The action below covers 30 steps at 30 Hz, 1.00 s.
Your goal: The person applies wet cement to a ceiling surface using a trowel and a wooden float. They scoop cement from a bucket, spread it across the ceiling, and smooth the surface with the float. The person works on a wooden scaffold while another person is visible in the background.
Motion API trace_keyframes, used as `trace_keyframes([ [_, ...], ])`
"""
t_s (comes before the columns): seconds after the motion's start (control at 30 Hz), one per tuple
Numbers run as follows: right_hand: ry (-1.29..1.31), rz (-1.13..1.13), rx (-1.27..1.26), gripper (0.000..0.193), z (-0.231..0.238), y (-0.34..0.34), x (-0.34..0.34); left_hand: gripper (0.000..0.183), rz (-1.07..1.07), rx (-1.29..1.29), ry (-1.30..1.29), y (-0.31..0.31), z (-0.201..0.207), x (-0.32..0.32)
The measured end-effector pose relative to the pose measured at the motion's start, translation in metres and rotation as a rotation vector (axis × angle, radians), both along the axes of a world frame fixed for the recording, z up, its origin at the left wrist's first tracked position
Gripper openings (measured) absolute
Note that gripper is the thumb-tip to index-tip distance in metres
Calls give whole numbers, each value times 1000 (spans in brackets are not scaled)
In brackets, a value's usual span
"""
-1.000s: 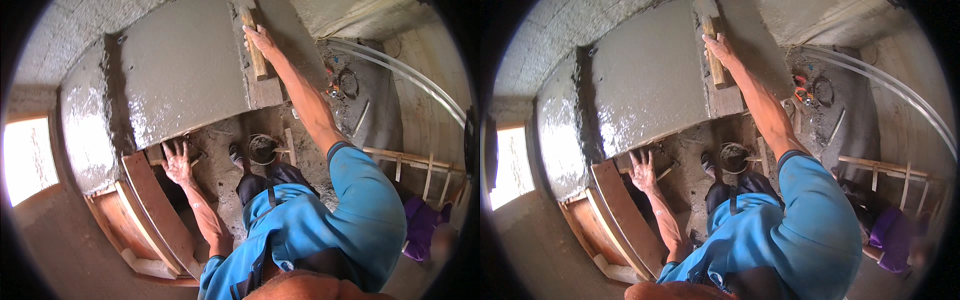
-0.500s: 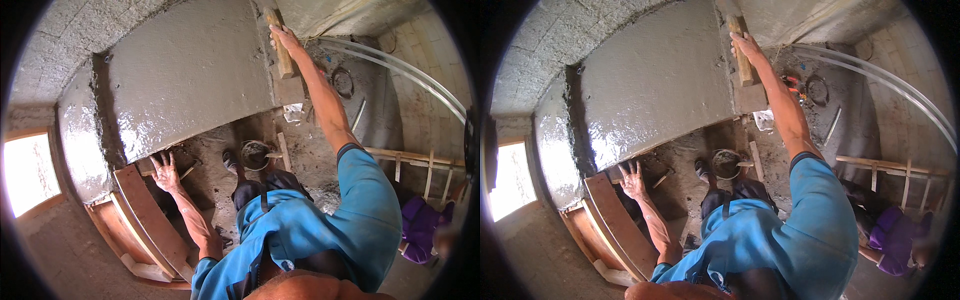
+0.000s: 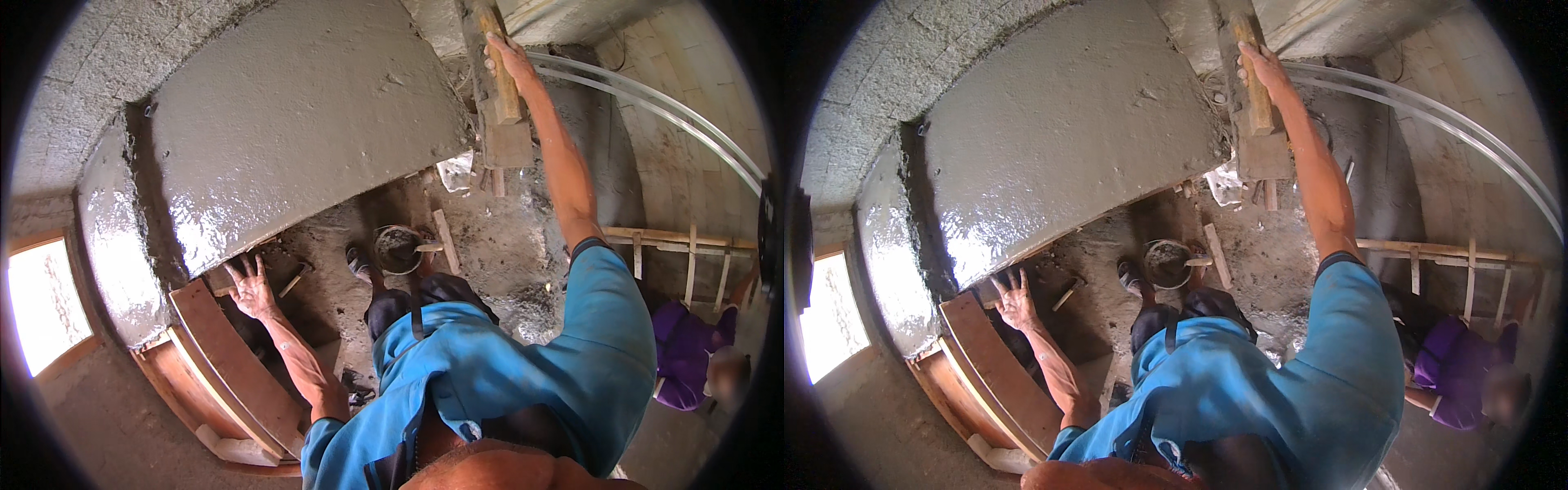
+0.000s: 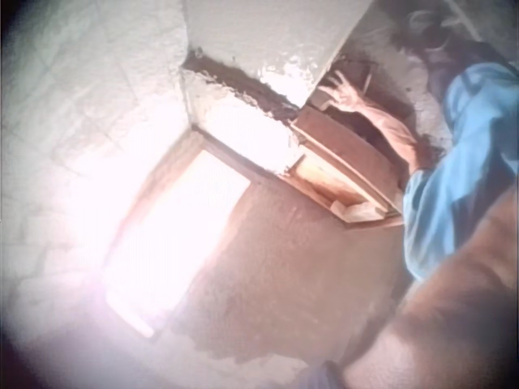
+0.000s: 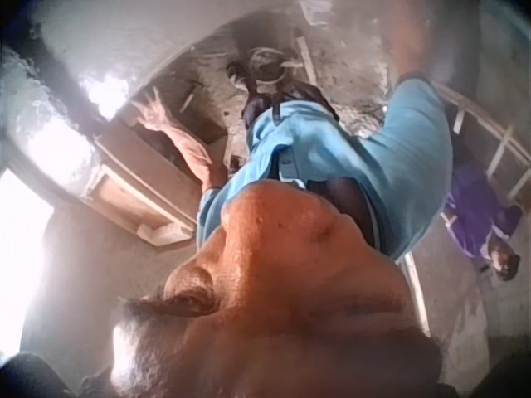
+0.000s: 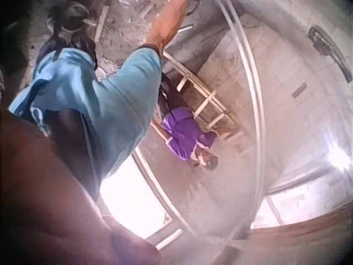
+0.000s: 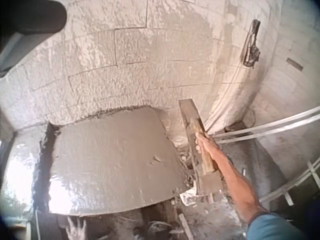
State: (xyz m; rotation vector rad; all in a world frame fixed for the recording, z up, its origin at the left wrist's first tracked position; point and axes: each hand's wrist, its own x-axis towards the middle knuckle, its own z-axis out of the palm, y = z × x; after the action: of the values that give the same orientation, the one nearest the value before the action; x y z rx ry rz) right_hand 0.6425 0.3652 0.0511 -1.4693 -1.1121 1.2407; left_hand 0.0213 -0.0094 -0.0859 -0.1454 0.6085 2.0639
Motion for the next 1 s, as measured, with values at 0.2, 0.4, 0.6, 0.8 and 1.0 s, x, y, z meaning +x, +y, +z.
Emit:
trace_keyframes([
  [0.2,-43,35,-25,35,44,-39,-47,68,37,-80,-18,1,18,9],
  [0.4,-2,305,-95,32,11,-62,-117,67,147,-205,-38,13,20,4],
  [0.6,-42,295,-77,36,-18,-54,-101,71,73,-183,-2,19,30,50],
  [0.8,-163,12,-22,41,17,-63,-9,71,-7,-205,-38,19,41,73],
  [1.0,-347,-12,32,44,110,-170,-44,75,-71,-122,-58,11,11,57],
])
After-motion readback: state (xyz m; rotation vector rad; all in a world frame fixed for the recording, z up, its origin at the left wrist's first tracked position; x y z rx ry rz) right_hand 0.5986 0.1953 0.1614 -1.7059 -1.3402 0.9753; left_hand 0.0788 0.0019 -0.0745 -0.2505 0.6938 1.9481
